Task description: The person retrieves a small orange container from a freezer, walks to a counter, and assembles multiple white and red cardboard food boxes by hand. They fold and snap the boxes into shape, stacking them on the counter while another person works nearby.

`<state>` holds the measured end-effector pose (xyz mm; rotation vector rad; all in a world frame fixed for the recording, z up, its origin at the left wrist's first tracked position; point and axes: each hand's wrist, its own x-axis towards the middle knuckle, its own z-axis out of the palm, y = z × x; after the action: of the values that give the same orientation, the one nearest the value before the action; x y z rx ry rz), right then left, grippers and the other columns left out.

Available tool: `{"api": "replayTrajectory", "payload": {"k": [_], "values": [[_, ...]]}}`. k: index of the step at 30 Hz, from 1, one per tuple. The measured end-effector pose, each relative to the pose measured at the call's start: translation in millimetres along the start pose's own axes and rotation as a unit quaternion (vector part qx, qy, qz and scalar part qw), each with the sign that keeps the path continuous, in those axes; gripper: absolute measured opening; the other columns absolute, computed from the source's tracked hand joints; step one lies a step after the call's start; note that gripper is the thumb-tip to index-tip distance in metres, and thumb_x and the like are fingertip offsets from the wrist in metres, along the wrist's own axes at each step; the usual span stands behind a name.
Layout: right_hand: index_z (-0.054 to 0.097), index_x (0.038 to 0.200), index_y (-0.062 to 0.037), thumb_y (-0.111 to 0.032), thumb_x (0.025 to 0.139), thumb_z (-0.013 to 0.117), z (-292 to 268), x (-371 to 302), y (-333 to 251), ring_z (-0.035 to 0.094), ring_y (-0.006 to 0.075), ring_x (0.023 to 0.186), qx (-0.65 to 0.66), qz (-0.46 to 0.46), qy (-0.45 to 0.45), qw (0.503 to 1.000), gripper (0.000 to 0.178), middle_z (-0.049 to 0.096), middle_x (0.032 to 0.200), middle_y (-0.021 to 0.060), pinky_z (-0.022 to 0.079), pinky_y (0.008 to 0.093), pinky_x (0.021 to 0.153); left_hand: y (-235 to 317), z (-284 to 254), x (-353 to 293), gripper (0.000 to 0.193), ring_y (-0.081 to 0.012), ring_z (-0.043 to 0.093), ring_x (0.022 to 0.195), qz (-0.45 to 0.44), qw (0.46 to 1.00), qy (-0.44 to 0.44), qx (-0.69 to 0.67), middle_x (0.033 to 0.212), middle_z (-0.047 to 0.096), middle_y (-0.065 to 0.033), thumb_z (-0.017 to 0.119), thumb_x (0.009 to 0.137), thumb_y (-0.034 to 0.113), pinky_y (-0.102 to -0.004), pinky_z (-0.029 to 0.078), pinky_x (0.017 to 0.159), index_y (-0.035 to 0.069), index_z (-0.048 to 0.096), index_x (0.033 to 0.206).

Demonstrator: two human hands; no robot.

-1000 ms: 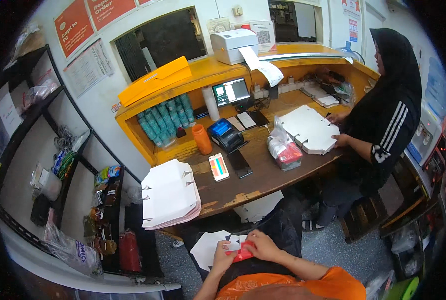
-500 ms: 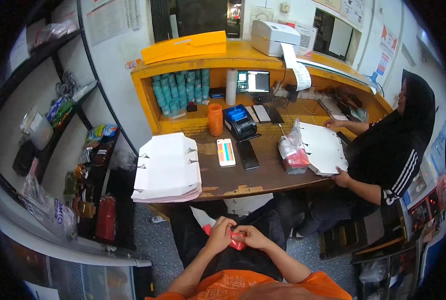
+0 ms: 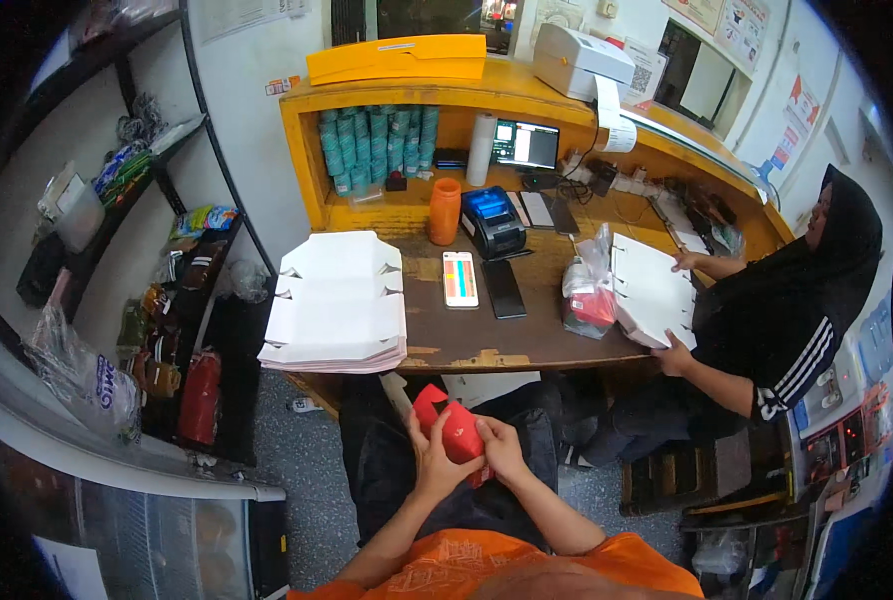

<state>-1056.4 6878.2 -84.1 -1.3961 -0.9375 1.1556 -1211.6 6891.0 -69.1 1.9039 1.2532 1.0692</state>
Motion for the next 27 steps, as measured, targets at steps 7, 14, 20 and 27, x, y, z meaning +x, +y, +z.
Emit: {"api": "replayTrajectory", "payload": {"k": [7, 14, 20, 27], "values": [[0.067, 0.119, 0.0056, -0.022, 0.107, 0.052, -6, 71, 66, 0.067, 0.0172, 0.094, 0.007, 0.046, 0.004, 0.999, 0.034, 0.072, 0.106, 0.0109, 0.053, 0.0318, 0.087, -68, 30, 58, 0.095, -0.0426, 0.044, 0.132, 0.003, 0.994, -0.103, -0.035, 0.142, 0.043, -0.0231, 0.095, 0.060, 0.039, -0.0498, 0.039, 0.111, 0.013, 0.047, 0.139], [0.066, 0.123, 0.0063, -0.024, 0.104, 0.056, -14, 106, 49, 0.067, 0.0187, 0.098, -0.081, 0.125, -0.123, 0.981, 0.037, 0.073, 0.107, 0.0129, 0.052, 0.0334, 0.091, -83, 22, 91, 0.078, -0.0414, 0.046, 0.130, 0.004, 0.983, -0.179, -0.036, 0.134, 0.048, -0.0238, 0.096, 0.058, 0.043, -0.0493, 0.042, 0.108, 0.010, 0.060, 0.120], [0.066, 0.123, 0.0031, -0.040, 0.100, 0.060, -26, 73, 52, 0.063, 0.0192, 0.103, -0.101, 0.124, -0.181, 0.971, 0.049, 0.069, 0.115, 0.0138, 0.049, 0.0344, 0.093, -73, 21, 49, 0.068, -0.0477, 0.037, 0.139, 0.049, 0.979, -0.199, -0.014, 0.147, 0.036, -0.0302, 0.096, 0.058, 0.042, -0.0533, 0.037, 0.113, 0.007, 0.065, 0.108], [0.071, 0.099, -0.0044, -0.047, 0.103, 0.055, -49, 87, 15, 0.056, 0.0113, 0.072, -0.026, 0.180, -0.163, 0.970, 0.046, 0.066, 0.084, 0.0009, 0.046, 0.0277, 0.067, -30, 17, 50, 0.066, -0.0489, 0.029, 0.144, 0.066, 0.946, -0.316, 0.013, 0.157, 0.024, -0.0290, 0.095, 0.059, 0.039, -0.0525, 0.031, 0.118, 0.007, 0.065, 0.108]]}}
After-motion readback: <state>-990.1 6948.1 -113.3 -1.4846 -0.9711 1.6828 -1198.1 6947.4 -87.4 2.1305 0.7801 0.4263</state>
